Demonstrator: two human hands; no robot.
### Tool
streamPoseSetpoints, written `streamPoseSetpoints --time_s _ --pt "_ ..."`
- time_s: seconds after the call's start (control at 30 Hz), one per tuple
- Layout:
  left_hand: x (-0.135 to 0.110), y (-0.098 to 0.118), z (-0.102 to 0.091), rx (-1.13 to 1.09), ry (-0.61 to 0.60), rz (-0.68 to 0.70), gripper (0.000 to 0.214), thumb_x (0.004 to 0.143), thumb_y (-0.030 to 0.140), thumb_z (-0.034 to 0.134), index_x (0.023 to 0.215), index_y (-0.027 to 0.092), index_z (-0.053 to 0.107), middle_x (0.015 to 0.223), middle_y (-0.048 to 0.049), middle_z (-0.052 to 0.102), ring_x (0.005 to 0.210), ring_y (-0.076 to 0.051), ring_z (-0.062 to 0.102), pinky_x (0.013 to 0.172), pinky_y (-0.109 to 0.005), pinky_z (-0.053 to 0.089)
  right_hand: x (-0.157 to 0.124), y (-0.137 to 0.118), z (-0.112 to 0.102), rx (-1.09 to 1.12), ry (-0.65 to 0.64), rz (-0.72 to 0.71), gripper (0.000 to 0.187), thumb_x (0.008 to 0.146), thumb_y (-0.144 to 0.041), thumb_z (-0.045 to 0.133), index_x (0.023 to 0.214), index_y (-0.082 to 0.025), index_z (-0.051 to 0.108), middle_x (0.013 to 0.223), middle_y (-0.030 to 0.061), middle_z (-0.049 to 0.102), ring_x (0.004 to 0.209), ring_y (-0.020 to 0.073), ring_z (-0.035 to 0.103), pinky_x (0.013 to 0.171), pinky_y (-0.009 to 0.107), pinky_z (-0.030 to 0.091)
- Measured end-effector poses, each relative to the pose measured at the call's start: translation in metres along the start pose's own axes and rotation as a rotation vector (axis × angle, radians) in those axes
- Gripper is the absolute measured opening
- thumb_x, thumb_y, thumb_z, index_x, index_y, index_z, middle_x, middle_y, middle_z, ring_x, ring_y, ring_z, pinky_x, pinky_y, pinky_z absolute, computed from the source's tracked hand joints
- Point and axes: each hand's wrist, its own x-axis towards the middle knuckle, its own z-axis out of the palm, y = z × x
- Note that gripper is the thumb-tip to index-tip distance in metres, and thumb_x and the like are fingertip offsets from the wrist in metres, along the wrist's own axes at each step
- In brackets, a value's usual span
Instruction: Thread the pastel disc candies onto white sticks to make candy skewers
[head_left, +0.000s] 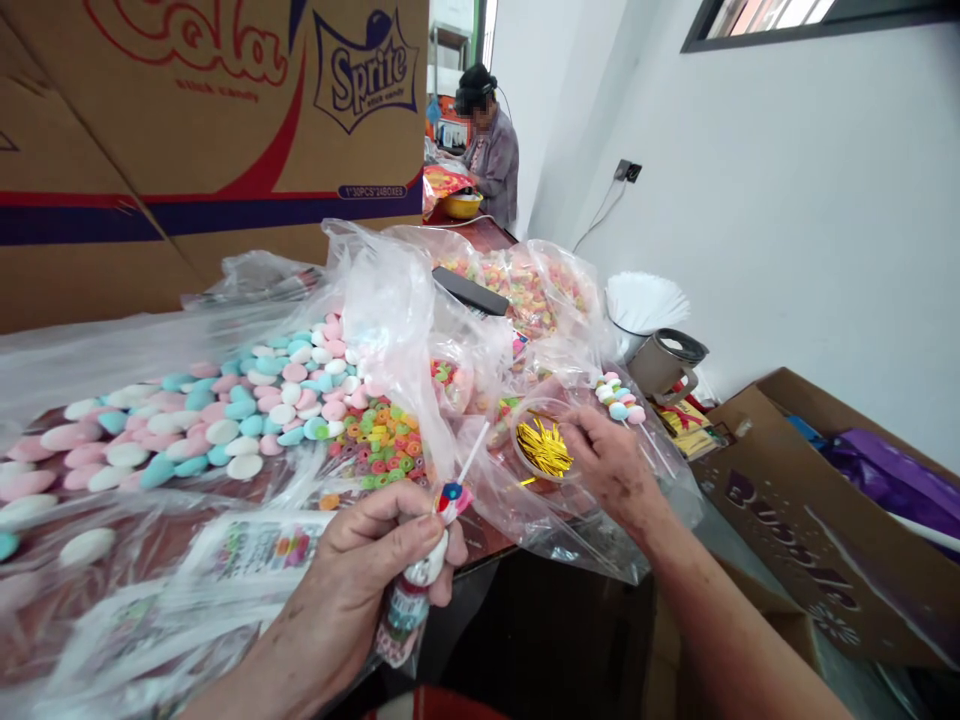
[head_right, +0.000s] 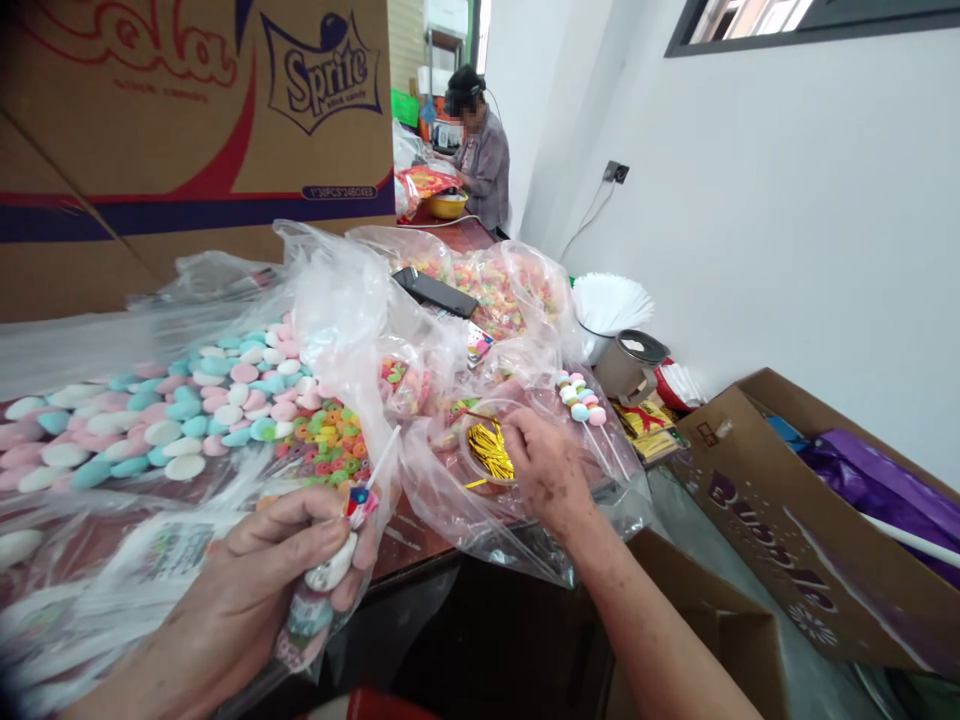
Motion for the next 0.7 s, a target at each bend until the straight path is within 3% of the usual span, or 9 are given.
streamPoseSetpoints --time_s 0.17,0.3,0.43,0.57,0.63,0.7 --pt "0.007 -0.001 0.012 -0.052 -0.031 -0.025 0.023 0.083 0.033 0.076 0.07 0.016 0.069 0.067 -0.0045 0.073 0.048 -0.01 0.06 0.045 -0.018 0.041 -0.024 -0.042 0.022 0.487 -0.079 -0.075 0.018 0.089 -0.027 0.053 0.077 -0.02 0.064 0.067 -0.003 0.061 0.064 0.0124 0.055 0.06 0.022 0.043" --pt "0.01 0.0 0.015 -0.092 0.029 -0.05 0.02 0.078 0.031 0.08 0.074 0.016 0.068 0.062 -0.0027 0.07 0.045 -0.01 0.059 0.045 -0.019 0.043 -0.038 -0.066 0.039 0.673 -0.163 -0.115 0.015 0.088 -0.023 0.055 0.082 -0.019 0.068 0.066 -0.0041 0.065 0.061 0.0106 0.057 0.062 0.021 0.047" --pt "0.009 0.0 0.011 -0.108 0.119 -0.064 0.027 0.072 0.033 0.084 0.081 0.017 0.064 0.061 -0.0021 0.071 0.042 -0.011 0.057 0.04 -0.018 0.041 -0.044 -0.071 0.049 0.785 -0.275 -0.121 0.02 0.091 -0.021 0.052 0.073 -0.02 0.062 0.064 -0.0046 0.065 0.059 0.0102 0.06 0.062 0.021 0.048" --pt "0.005 -0.001 0.01 -0.106 0.176 -0.037 0.028 0.071 0.033 0.083 0.082 0.019 0.062 0.053 0.0022 0.066 0.041 -0.011 0.057 0.043 -0.018 0.042 -0.044 -0.069 0.055 0.713 -0.295 -0.164 0.021 0.093 -0.017 0.051 0.075 -0.02 0.061 0.069 -0.0035 0.068 0.066 0.0107 0.064 0.069 0.021 0.05" --pt "0.005 -0.001 0.01 -0.071 0.196 -0.033 0.024 0.073 0.033 0.081 0.077 0.019 0.062 0.05 0.002 0.065 0.041 -0.01 0.055 0.044 -0.018 0.041 -0.045 -0.068 0.058 0.545 -0.207 -0.299 0.021 0.093 -0.015 0.051 0.077 -0.02 0.063 0.072 -0.0019 0.069 0.067 0.0112 0.063 0.07 0.022 0.048" --pt "0.007 0.0 0.009 -0.014 0.218 -0.035 0.022 0.074 0.032 0.078 0.072 0.018 0.062 0.049 0.0014 0.064 0.041 -0.01 0.055 0.045 -0.018 0.04 -0.045 -0.066 0.062 0.292 -0.039 -0.515 0.023 0.094 -0.014 0.049 0.078 -0.019 0.064 0.071 0.0004 0.066 0.067 0.0132 0.059 0.068 0.025 0.046"
